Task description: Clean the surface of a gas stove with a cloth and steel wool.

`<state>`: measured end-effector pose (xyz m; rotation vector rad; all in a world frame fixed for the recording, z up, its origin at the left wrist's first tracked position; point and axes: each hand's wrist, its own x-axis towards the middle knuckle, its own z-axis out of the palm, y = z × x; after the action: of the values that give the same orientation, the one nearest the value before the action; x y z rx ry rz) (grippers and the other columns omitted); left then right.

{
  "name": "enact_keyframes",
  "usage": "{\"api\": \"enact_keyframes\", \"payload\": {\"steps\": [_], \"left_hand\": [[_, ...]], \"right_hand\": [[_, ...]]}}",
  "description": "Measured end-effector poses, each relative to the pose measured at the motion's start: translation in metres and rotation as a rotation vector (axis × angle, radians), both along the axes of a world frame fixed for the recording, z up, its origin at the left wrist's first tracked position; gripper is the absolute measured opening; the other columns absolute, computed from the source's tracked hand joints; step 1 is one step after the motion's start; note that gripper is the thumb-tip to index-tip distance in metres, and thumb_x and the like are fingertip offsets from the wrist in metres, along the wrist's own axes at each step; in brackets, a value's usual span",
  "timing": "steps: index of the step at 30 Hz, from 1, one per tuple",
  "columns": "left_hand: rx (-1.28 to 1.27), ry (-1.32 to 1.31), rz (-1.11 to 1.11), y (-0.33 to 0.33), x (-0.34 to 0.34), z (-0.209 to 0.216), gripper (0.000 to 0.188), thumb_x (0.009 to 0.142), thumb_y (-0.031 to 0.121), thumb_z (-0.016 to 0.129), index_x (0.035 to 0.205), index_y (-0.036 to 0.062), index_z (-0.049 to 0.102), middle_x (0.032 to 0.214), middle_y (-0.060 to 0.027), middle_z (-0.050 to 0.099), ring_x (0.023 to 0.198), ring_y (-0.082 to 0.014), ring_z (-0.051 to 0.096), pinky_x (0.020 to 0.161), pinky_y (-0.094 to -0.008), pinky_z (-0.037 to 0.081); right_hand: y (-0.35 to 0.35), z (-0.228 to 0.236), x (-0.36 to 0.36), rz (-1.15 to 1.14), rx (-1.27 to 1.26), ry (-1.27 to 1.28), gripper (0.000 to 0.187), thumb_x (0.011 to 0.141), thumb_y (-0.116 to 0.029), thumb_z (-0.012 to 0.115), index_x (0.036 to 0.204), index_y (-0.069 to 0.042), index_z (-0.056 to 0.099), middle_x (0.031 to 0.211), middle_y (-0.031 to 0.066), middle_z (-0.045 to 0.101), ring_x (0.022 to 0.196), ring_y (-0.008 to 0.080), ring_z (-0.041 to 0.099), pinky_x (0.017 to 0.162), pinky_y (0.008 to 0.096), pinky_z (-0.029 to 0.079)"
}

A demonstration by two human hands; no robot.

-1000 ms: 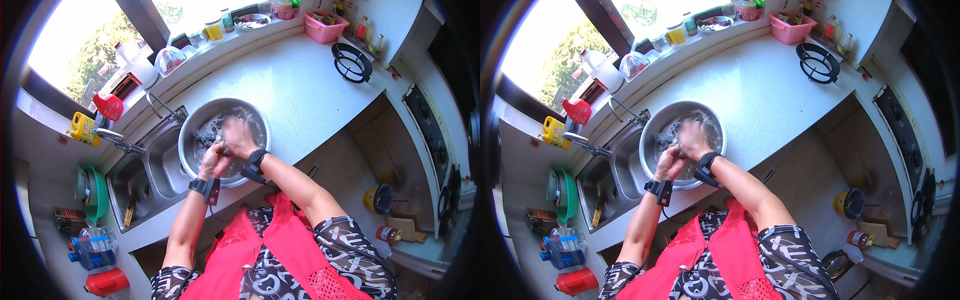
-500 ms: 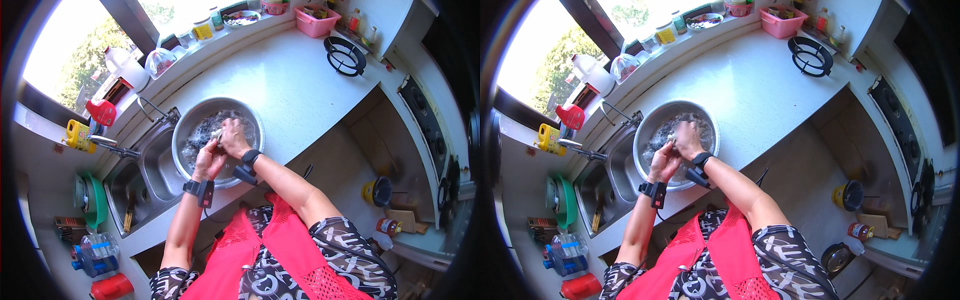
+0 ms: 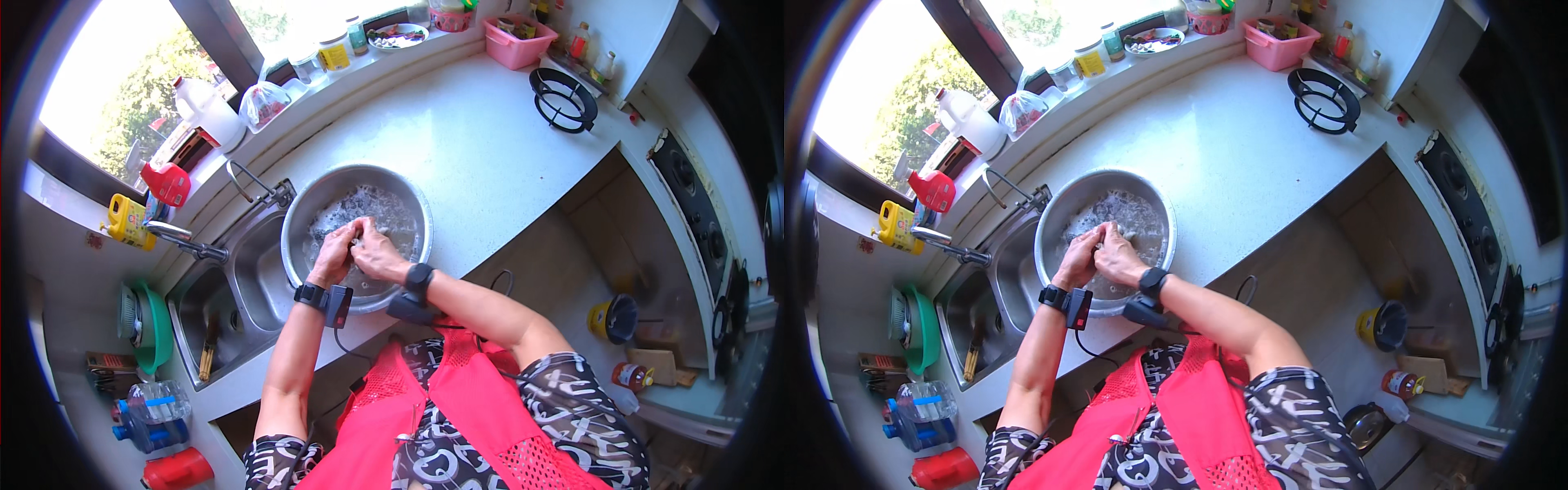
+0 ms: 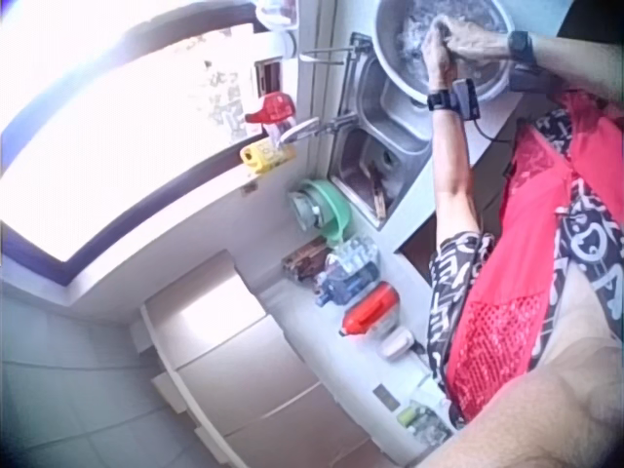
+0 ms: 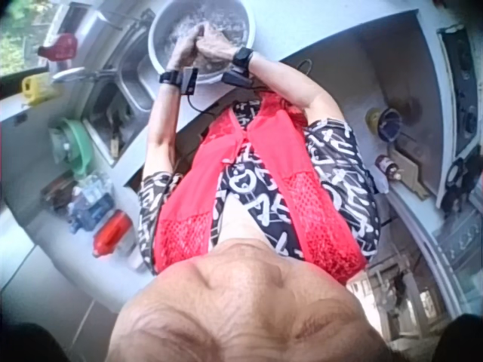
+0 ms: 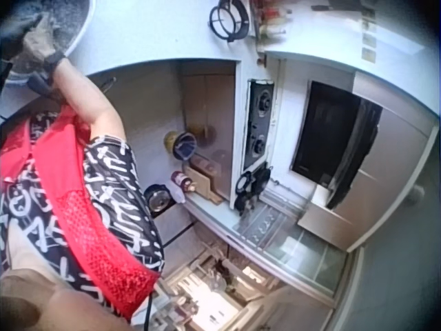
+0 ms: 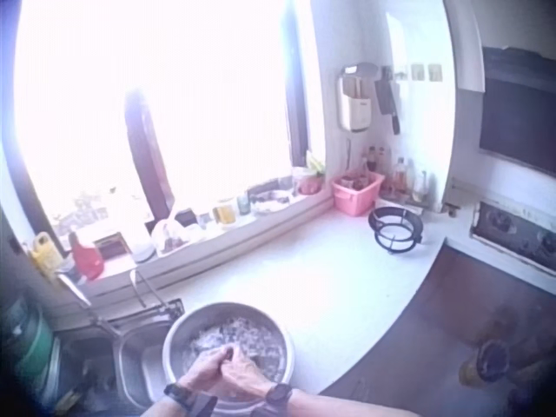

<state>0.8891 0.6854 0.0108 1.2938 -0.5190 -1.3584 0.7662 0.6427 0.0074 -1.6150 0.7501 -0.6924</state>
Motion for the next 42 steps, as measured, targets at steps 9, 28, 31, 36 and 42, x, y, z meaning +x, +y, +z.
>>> {"api": "enact_keyframes", "payload": {"steps": [9,28,31,36,42], "left_hand": [[-0.177,-1.147,-0.549,0.025,0.011,0.014,0.034,0.088,0.014,0.059,0.117,-0.0023,0.058,0.107,-0.0145,0.063,0.097,-0.0237,0.06,0.085,-0.0332,0.047],[0.022,0.502,0.129,0.036,-0.004,-0.027,0.03,0.097,0.019,0.042,0.12,0.0051,0.057,0.122,-0.013,0.059,0.111,-0.0233,0.059,0.097,-0.0463,0.048],[0.059,0.395,0.14,0.042,-0.014,-0.004,0.035,0.097,0.01,0.043,0.129,0.0003,0.051,0.121,-0.0144,0.059,0.109,-0.0255,0.059,0.091,-0.0395,0.052],[0.201,-0.755,-0.076,0.025,0.025,0.015,0.052,0.079,0.023,0.074,0.126,0.0072,0.058,0.122,-0.0186,0.057,0.104,-0.0279,0.062,0.09,-0.0368,0.051],[0.105,-1.386,-0.244,0.002,0.022,-0.017,0.068,0.075,0.01,0.066,0.138,0.0188,0.043,0.13,-0.0311,0.045,0.115,-0.0456,0.051,0.1,-0.0459,0.043]], "right_hand": [[-0.074,0.007,-0.029,-0.03,0.324,0.539,0.029,0.078,-0.015,0.055,0.098,0.004,0.065,0.099,0.0229,0.067,0.092,0.0371,0.065,0.083,0.0511,0.048],[0.006,0.004,-0.003,0.074,-0.573,0.171,0.032,0.084,-0.023,0.058,0.096,0.007,0.052,0.098,0.0249,0.052,0.09,0.0395,0.054,0.081,0.0474,0.047],[-0.036,-0.029,0.003,-0.097,-0.293,0.376,0.042,0.088,-0.027,0.053,0.106,0.01,0.051,0.107,0.0309,0.054,0.102,0.0422,0.054,0.09,0.0474,0.046],[-0.056,-0.007,-0.019,-0.006,-0.157,0.478,0.047,0.085,-0.024,0.058,0.115,0.011,0.045,0.114,0.0351,0.052,0.104,0.0477,0.056,0.092,0.05,0.046],[-0.043,0.005,-0.02,0.236,-0.322,0.581,0.05,0.083,-0.013,0.058,0.13,-0.003,0.043,0.119,0.0336,0.051,0.105,0.0484,0.056,0.094,0.0473,0.046]]}}
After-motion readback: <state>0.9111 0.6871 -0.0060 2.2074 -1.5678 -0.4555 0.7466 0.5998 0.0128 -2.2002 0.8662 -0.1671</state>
